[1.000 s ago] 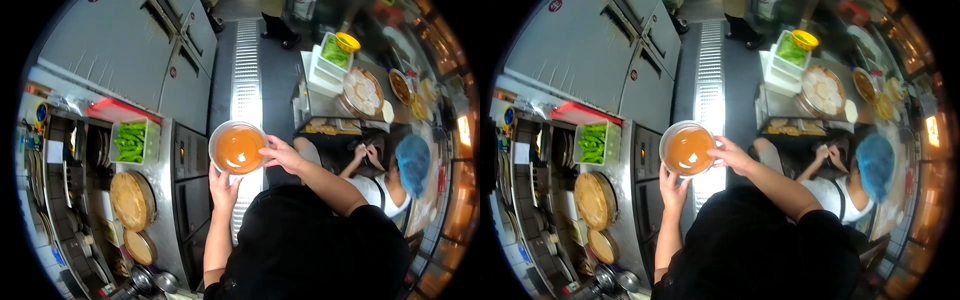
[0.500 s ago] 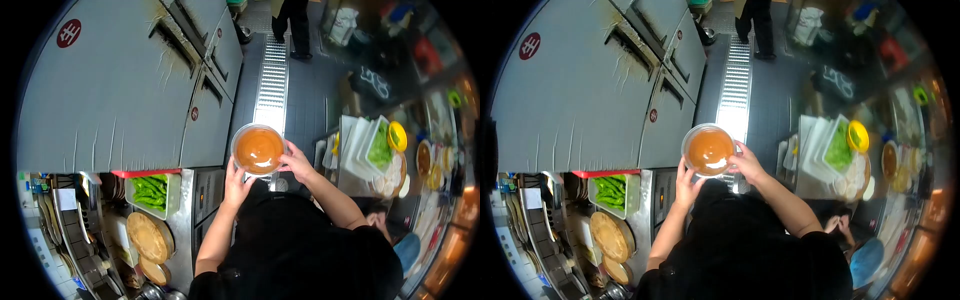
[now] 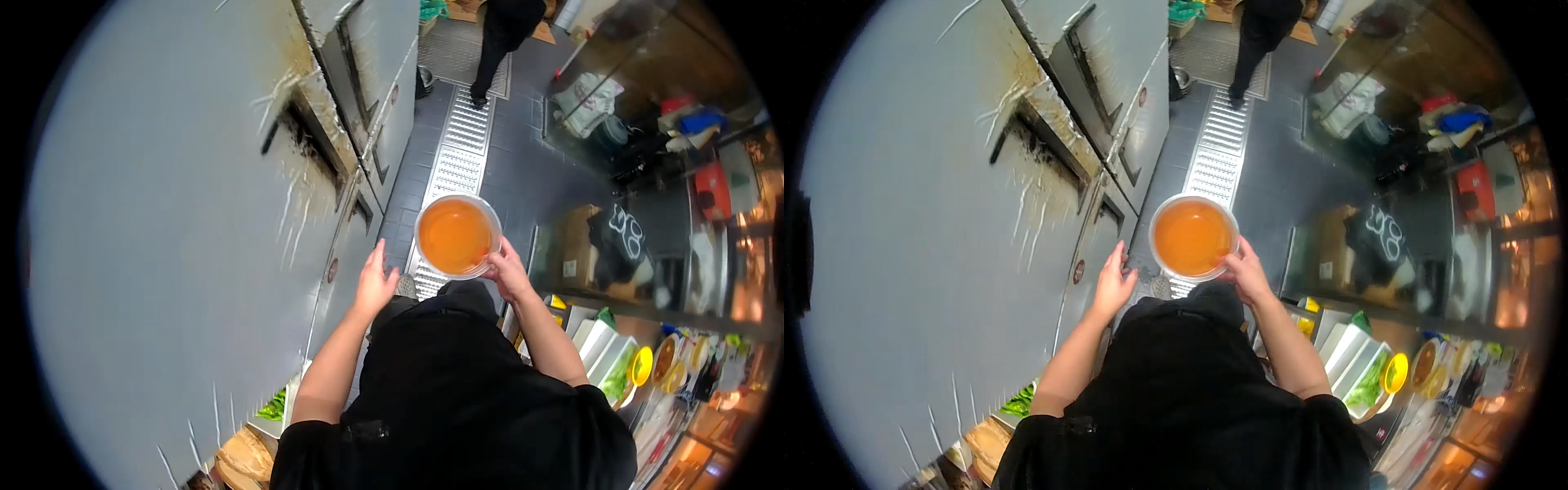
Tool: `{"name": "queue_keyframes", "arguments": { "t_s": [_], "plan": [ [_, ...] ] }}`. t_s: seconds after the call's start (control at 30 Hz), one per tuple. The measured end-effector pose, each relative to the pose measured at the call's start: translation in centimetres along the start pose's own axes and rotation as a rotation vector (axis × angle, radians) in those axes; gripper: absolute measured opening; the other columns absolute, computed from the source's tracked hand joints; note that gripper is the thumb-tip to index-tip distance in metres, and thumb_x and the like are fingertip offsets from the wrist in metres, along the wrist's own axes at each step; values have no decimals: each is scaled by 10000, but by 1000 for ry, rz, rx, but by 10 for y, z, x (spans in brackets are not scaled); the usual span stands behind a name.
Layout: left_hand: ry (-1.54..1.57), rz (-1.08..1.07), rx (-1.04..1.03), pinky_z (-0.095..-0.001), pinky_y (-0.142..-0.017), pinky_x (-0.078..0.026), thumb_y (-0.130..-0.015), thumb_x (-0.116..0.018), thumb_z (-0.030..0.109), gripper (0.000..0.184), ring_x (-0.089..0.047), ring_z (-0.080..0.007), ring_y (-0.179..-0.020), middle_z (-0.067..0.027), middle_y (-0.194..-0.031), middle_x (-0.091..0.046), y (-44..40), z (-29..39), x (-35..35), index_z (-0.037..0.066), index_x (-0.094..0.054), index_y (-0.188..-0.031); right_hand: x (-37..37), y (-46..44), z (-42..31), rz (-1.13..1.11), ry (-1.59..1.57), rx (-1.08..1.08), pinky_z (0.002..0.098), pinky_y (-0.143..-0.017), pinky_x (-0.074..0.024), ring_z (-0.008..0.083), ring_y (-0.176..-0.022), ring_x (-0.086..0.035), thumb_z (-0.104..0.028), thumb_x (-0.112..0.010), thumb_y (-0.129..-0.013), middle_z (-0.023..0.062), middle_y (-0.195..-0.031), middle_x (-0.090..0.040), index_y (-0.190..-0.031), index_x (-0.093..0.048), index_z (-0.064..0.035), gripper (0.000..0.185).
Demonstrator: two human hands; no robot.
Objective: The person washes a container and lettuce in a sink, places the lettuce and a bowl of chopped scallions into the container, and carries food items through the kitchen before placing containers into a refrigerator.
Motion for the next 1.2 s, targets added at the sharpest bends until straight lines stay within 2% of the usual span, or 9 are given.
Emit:
{"name": "queue_keyframes", "arguments": {
  "t_s": [0.23, 0.47, 0.53, 0.57, 0.8, 0.9, 1.03, 1.1, 1.2],
  "plan": [
    [-31, 41, 566, -397, -914, -556, -834, -746, 204, 841, -680, -328, -1091, -248, -1335, -616, -99, -181, -26, 17, -330, -1541, 4, -125, -73, -71, 84, -4, 375, -805, -600, 204, -1079, -658, -75, -599, -901, 100, -1289, -600, -1506, -368, -90, 648],
    [911, 615, 705, -409, -755, -585, -865, -703, 15, 740, -652, -314, -1084, -184, -1416, -517, -165, -258, -88, 20, -324, -1501, 5, -247, -148, -301, 352, -109, 426, -930, -572, 241, -1189, -628, -64, -541, -916, 82, -1390, -557, -1505, -388, -84, 609],
    [722, 853, 748, -364, -676, -560, -857, -684, 17, 404, -680, -232, -834, -134, -1031, -671, -170, -257, -88, 2, -505, -1219, 3, -280, -166, -430, 492, -152, 407, -936, -556, 228, -1223, -603, -63, -574, -905, 74, -1385, -562, -1502, -398, -84, 622],
    [699, 975, 724, -350, -657, -549, -833, -670, 6, 347, -672, -201, -766, -106, -902, -681, -169, -240, -84, 13, -536, -1153, 4, -295, -174, -468, 525, -189, 369, -911, -559, 217, -1202, -606, -73, -616, -879, 83, -1370, -564, -1499, -401, -74, 656],
    [353, 1134, 940, -491, -931, -479, -835, -582, 48, 356, -589, -462, -1095, -298, -1138, -612, -85, -137, -200, -15, -560, -1184, -22, -344, -198, -787, 753, -284, 386, -966, -541, 224, -1206, -593, -16, -618, -899, 106, -1367, -560, -1494, -391, -44, 638],
    [1093, 1462, 870, -318, -725, -557, -913, -538, 34, 416, -654, -169, -891, -116, -1135, -657, -10, -88, -306, 28, -555, -1329, -26, -354, -174, -911, 803, -385, 394, -989, -521, 229, -1219, -586, -8, -612, -915, 102, -1365, -561, -1485, -394, -50, 612],
    [1442, 2192, 802, -353, -983, -472, -1022, -497, 307, 429, -624, -211, -1083, -97, -1214, -655, 104, -3, -366, -23, -586, -1283, -45, -325, -131, -1042, 889, -447, 416, -1046, -480, 246, -1270, -553, 1, -573, -903, 103, -1387, -549, -1471, -404, -46, 594],
    [1515, 2455, 545, -372, -938, -480, -1035, -499, 444, 457, -634, -226, -1015, -96, -1060, -685, 163, -7, -422, 11, -627, -1104, -51, -305, -109, -1048, 951, -502, 451, -1095, -452, 278, -1313, -523, 10, -533, -893, 118, -1430, -518, -1486, -383, -44, 614],
    [1363, 2729, 702, -379, -883, -485, -979, -494, 649, 639, -634, -231, -993, -67, -1043, -687, 227, 39, -426, 40, -612, -1137, -54, -283, -64, -1118, 966, -544, 475, -1081, -466, 298, -1330, -513, 9, -499, -898, 149, -1451, -495, -1539, -308, -80, 674]
  ]
}}
Point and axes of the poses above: each hand's wrist, its own y-axis away from the middle knuckle, its own x-axis out of the back of the hand, z = x × y, the point moved 9 cm from there along -y, towards the middle knuckle
